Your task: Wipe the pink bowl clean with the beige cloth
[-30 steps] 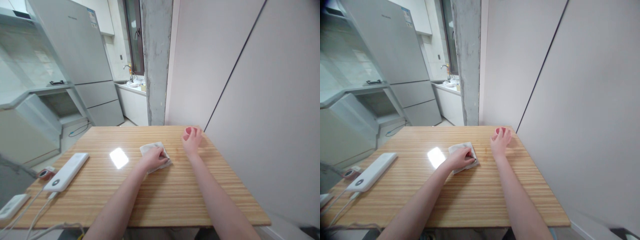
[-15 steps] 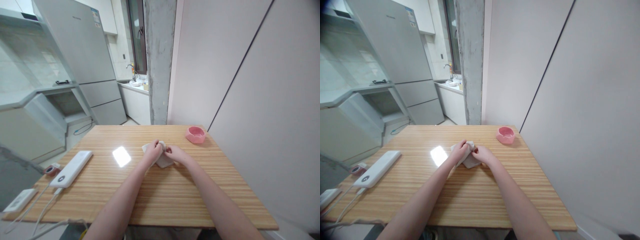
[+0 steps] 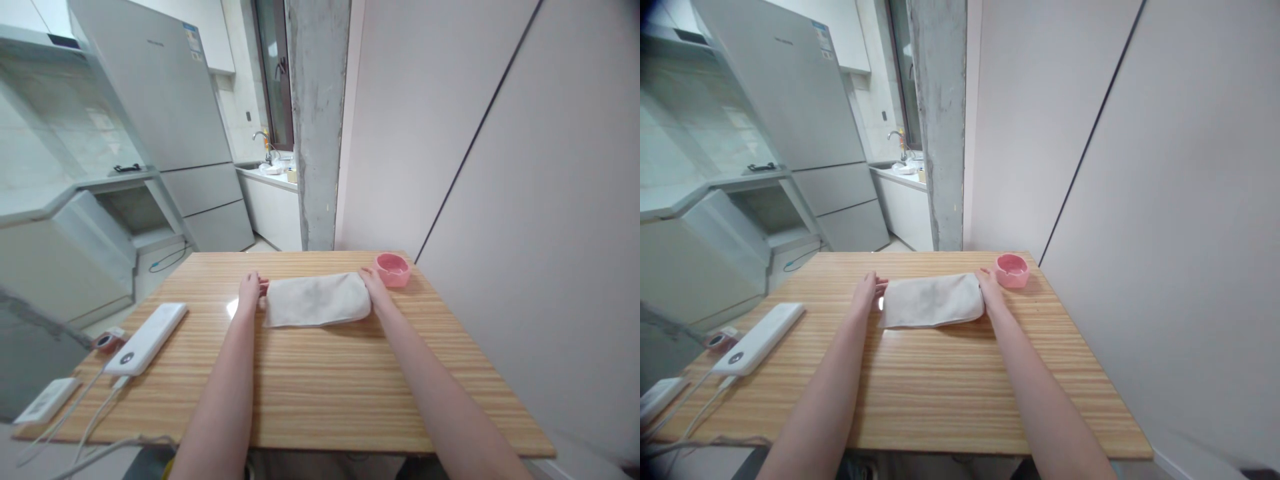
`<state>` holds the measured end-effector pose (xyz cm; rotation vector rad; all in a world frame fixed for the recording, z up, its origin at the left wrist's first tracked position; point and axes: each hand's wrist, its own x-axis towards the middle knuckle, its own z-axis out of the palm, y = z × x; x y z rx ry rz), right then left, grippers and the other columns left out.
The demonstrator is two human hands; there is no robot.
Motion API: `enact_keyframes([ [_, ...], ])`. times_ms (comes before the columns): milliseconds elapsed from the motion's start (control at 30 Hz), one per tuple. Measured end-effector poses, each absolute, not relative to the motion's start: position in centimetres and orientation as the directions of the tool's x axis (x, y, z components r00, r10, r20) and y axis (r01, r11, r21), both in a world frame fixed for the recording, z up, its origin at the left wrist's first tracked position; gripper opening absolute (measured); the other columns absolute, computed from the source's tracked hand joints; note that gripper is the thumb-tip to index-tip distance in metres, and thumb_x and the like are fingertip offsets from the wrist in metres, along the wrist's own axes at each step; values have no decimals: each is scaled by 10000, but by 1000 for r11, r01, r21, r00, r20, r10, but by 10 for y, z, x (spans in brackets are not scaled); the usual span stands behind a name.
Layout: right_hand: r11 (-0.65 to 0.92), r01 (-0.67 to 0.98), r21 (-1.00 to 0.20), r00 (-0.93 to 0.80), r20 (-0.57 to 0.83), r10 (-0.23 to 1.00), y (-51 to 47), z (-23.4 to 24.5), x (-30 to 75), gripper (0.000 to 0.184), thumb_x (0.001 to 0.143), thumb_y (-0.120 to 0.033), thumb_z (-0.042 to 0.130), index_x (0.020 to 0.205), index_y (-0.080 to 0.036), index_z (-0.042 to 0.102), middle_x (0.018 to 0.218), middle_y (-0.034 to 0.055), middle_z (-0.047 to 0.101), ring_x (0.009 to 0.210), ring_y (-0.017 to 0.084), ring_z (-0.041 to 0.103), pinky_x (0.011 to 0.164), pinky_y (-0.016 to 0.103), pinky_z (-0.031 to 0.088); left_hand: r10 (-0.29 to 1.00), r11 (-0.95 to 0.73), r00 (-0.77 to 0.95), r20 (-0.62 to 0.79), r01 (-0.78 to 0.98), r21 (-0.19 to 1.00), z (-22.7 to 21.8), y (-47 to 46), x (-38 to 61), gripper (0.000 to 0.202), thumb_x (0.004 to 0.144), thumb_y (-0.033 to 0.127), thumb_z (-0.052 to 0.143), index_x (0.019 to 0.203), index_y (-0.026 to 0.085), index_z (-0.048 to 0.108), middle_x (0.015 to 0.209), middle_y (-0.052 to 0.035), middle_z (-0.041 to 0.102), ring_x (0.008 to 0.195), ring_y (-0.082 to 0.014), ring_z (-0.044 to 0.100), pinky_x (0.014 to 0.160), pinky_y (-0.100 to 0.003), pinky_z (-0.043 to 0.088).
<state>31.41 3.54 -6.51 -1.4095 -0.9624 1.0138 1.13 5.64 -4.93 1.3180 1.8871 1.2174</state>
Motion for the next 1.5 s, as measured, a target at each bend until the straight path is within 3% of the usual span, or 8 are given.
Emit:
enact_keyframes([
  [100,-159,179,-971,340,-91,936,38,-71,324,504,721,-385,602,1177,-184,523,1147,113,625,1032,225,588,880,316,451,934,177,-356,35,545,820,-60,55,19,232,834,371,453,844,161,551,767,-98,673,765,-221,650,698,-315,475],
  [300,-54,625,-779,53,-26,998,34,-76,330,612,636,-64,603,1239,-109,505,1163,144,626,1023,220,609,869,285,461,992,120,-100,-72,914,388,-60,46,34,291,755,378,561,949,161,559,1037,-162,668,980,-283,617,767,-318,435],
  [500,-50,707,-705,219,151,964,41,-83,326,561,805,-190,529,1342,-125,382,1097,122,638,1002,203,608,873,284,443,976,100,-182,117,860,500,-59,46,45,296,862,402,424,1025,175,522,1018,-121,671,930,-227,631,729,-286,432],
  [700,-70,842,-536,164,130,978,34,-80,329,453,739,-179,622,1171,-126,496,1082,139,636,987,229,604,784,266,422,975,215,-221,-31,895,391,-52,44,39,388,862,443,410,957,122,606,1008,-198,672,947,-289,628,724,-323,434],
  [900,-173,848,-500,219,34,975,35,-79,333,226,740,-281,664,895,-144,574,862,84,658,785,192,608,623,245,373,988,154,-137,-71,898,412,-52,48,36,320,858,340,424,802,147,674,856,-128,712,805,-219,645,640,-261,409],
  [1233,-149,876,-459,170,6,985,37,-75,334,76,739,-88,571,766,-159,574,835,53,652,781,150,590,643,218,351,988,146,-154,-11,909,391,-55,50,26,235,788,350,543,725,147,645,780,-102,686,782,-217,626,622,-261,377],
  [1367,-164,872,-461,186,4,982,33,-72,331,136,731,-115,570,863,-151,566,891,87,657,818,183,604,650,234,363,984,175,-176,-33,904,390,-58,47,32,324,786,386,545,990,140,602,990,-139,681,926,-261,628,694,-284,418],
  [1500,-146,859,-491,184,29,983,31,-74,328,261,704,-108,561,961,-140,528,912,102,645,822,197,603,637,244,375,981,186,-146,-125,887,423,-54,42,34,598,753,241,555,1309,124,370,1074,-167,657,966,-273,635,747,-298,441],
])
